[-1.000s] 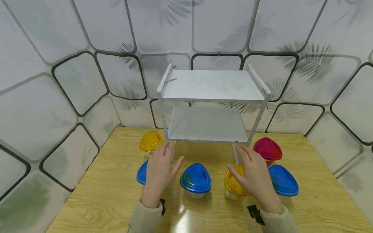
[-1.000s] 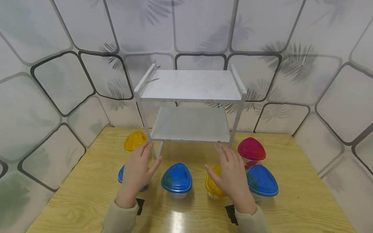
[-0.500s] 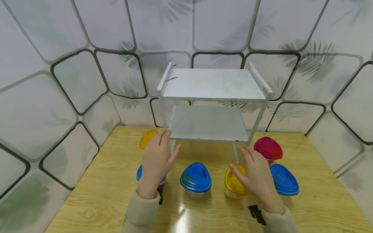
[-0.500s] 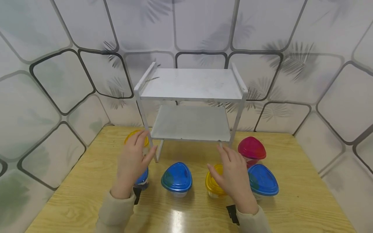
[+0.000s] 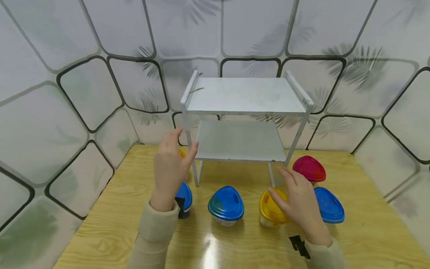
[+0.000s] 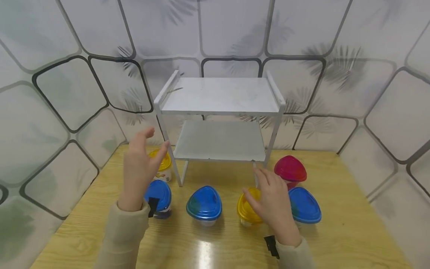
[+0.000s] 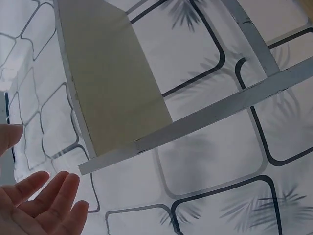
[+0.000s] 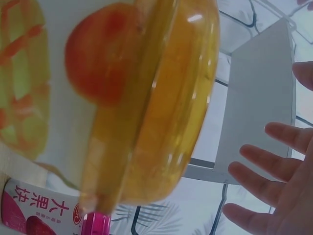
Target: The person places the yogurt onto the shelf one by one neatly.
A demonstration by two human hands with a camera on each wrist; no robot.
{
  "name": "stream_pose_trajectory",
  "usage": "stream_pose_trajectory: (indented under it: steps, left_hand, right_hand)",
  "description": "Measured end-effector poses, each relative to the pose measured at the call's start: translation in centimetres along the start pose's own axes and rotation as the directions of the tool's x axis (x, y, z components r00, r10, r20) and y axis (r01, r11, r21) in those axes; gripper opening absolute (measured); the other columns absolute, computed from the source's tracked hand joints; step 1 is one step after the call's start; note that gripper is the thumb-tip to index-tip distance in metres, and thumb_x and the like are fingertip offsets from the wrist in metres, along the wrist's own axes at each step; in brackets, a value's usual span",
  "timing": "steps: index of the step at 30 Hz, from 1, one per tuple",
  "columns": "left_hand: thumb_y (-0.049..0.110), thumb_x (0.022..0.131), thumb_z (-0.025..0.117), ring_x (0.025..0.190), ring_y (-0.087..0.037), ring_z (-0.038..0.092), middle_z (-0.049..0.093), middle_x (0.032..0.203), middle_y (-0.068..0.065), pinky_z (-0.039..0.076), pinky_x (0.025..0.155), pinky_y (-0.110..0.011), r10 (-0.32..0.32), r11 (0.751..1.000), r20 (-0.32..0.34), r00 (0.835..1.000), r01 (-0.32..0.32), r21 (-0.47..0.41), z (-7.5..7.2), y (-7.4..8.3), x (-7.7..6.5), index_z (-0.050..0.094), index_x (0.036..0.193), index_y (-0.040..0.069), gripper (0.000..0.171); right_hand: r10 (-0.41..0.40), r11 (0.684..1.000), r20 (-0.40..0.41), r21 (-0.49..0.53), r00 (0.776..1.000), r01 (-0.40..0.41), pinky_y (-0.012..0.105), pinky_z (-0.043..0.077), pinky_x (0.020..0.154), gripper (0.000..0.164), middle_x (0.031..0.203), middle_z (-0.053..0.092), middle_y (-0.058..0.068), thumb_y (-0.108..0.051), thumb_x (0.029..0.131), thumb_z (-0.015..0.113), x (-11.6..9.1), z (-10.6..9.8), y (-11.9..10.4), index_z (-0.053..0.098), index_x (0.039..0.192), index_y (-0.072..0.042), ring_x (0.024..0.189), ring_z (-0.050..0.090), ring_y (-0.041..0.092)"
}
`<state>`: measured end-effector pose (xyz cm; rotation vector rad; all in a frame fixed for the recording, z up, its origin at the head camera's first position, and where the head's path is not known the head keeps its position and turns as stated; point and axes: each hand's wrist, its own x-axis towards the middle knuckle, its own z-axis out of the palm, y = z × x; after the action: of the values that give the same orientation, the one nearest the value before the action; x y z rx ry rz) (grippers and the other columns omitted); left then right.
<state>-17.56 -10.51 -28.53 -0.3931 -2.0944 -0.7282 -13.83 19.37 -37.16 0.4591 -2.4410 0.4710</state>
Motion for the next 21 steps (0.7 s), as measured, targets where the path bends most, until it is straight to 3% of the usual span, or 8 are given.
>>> stream_pose_trajectory:
  steps: [3, 8, 15, 21]
  left_hand:
    - [0.017, 0.079, 0.067, 0.093, -0.028, 0.054, 0.057, 0.101, -0.019, 0.046, 0.078, -0.039, -0.082, 0.992, 0.007, 0.997, 0.083, -0.093, 0.3, -0.4, 0.9, 0.052, 0.110, -0.007, 0.042]
    - [0.010, 0.078, 0.068, 0.098, -0.025, 0.050, 0.054, 0.106, -0.018, 0.045, 0.079, -0.038, -0.212, 0.949, 0.020, 0.977, 0.210, -0.233, 1.2, -1.7, 1.8, 0.050, 0.112, -0.006, 0.042]
    - [0.013, 0.081, 0.065, 0.100, -0.023, 0.048, 0.051, 0.108, -0.016, 0.045, 0.079, -0.037, -0.296, 0.903, 0.056, 0.953, 0.299, -0.309, 2.6, -3.1, 2.4, 0.047, 0.116, -0.002, 0.042]
    - [0.014, 0.086, 0.059, 0.099, -0.022, 0.050, 0.052, 0.108, -0.015, 0.045, 0.078, -0.035, -0.353, 0.820, 0.167, 0.920, 0.391, -0.418, 3.5, -4.1, 3.2, 0.046, 0.117, -0.003, 0.038]
  right_hand:
    - [0.010, 1.000, 0.001, 0.012, 1.000, -0.010, 0.054, 0.039, 0.083, 0.062, 0.113, 0.052, 0.021, -0.025, 0.066, 0.075, 0.0, -0.2, 0.1, 0.051, 0.116, 0.001, 0.101, 0.047, 0.037]
    - [0.035, 0.999, 0.007, 0.029, 0.999, -0.035, 0.055, 0.040, 0.082, 0.060, 0.113, 0.052, 0.020, -0.024, 0.067, 0.074, -0.2, -0.4, 0.0, 0.051, 0.117, 0.000, 0.101, 0.048, 0.037]
    - [0.019, 0.999, -0.046, 0.047, 0.999, -0.017, 0.054, 0.040, 0.080, 0.055, 0.109, 0.053, 0.021, -0.021, 0.068, 0.071, -0.6, -0.6, 0.6, 0.052, 0.114, 0.002, 0.098, 0.049, 0.036]
    - [0.027, 0.997, -0.069, 0.080, 0.997, -0.022, 0.053, 0.042, 0.079, 0.052, 0.109, 0.054, 0.020, -0.017, 0.070, 0.070, -0.4, -1.3, 1.4, 0.051, 0.113, 0.004, 0.098, 0.049, 0.036]
